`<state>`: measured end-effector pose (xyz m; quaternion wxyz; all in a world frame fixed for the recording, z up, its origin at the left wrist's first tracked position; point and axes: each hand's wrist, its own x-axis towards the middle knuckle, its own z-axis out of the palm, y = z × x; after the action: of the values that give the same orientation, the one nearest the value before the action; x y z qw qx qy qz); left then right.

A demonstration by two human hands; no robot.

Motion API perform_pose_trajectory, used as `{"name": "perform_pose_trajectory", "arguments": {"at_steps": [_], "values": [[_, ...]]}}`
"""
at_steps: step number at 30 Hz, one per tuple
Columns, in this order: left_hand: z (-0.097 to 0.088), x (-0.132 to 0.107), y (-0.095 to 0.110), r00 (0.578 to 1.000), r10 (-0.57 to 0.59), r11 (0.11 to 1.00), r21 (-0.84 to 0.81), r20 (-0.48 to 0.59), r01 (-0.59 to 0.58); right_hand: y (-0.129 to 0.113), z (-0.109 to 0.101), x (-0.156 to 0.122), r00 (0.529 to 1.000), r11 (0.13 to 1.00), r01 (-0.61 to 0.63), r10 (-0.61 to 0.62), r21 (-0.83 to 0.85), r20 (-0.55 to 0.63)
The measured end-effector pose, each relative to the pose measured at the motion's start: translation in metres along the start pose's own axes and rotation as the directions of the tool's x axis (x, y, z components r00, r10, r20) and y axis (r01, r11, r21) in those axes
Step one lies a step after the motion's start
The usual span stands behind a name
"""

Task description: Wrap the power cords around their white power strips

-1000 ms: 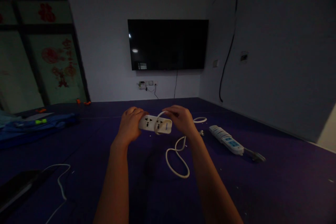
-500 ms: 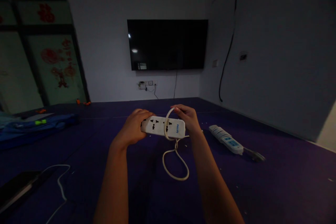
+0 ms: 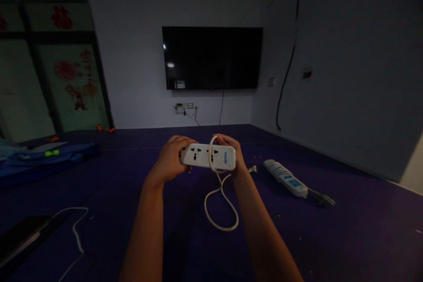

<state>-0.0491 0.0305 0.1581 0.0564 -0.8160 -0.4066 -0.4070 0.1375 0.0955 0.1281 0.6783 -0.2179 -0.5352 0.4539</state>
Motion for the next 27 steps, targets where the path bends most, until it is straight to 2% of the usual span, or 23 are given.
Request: {"name": "perform_pose_trajectory", "arguments": {"at_steps": [5, 11, 14, 16, 19, 22, 27], "values": [[-0.001, 0.0, -0.001, 0.998, -0.032, 0.999, 0.039, -0.045, 0.034, -0.001, 0.006, -0.001, 1.0, 1.0, -0.005, 0.005, -0.004, -0.009], [-0.004, 0.001, 0.004, 0.994, -0.062, 0.996, 0.055, -0.088, 0.067, 0.003, 0.004, 0.001, 0.998, 0.991, 0.063, -0.06, -0.118, 0.021], [-0.003, 0.001, 0.004, 0.989, -0.04, 0.997, 0.056, -0.142, 0.048, 0.007, 0.003, 0.003, 0.994, 0.989, 0.101, -0.098, -0.108, 0.038], [-0.002, 0.001, 0.004, 0.979, -0.032, 0.998, 0.046, -0.2, 0.042, 0.011, 0.003, 0.005, 0.994, 0.991, 0.107, -0.107, -0.074, 0.001], [0.0, 0.001, 0.004, 0.954, -0.058, 0.997, 0.028, -0.295, 0.07, 0.017, 0.004, 0.008, 0.989, 0.987, 0.136, -0.14, -0.085, -0.041], [0.001, 0.002, 0.002, 0.924, -0.125, 0.991, 0.002, -0.362, 0.135, 0.019, 0.005, 0.007, 0.982, 0.961, 0.189, -0.183, -0.203, 0.049], [0.009, 0.002, -0.01, 0.836, -0.303, 0.953, -0.129, -0.458, 0.275, 0.011, 0.012, -0.002, 0.964, 0.804, 0.259, -0.185, -0.535, 0.19]]}}
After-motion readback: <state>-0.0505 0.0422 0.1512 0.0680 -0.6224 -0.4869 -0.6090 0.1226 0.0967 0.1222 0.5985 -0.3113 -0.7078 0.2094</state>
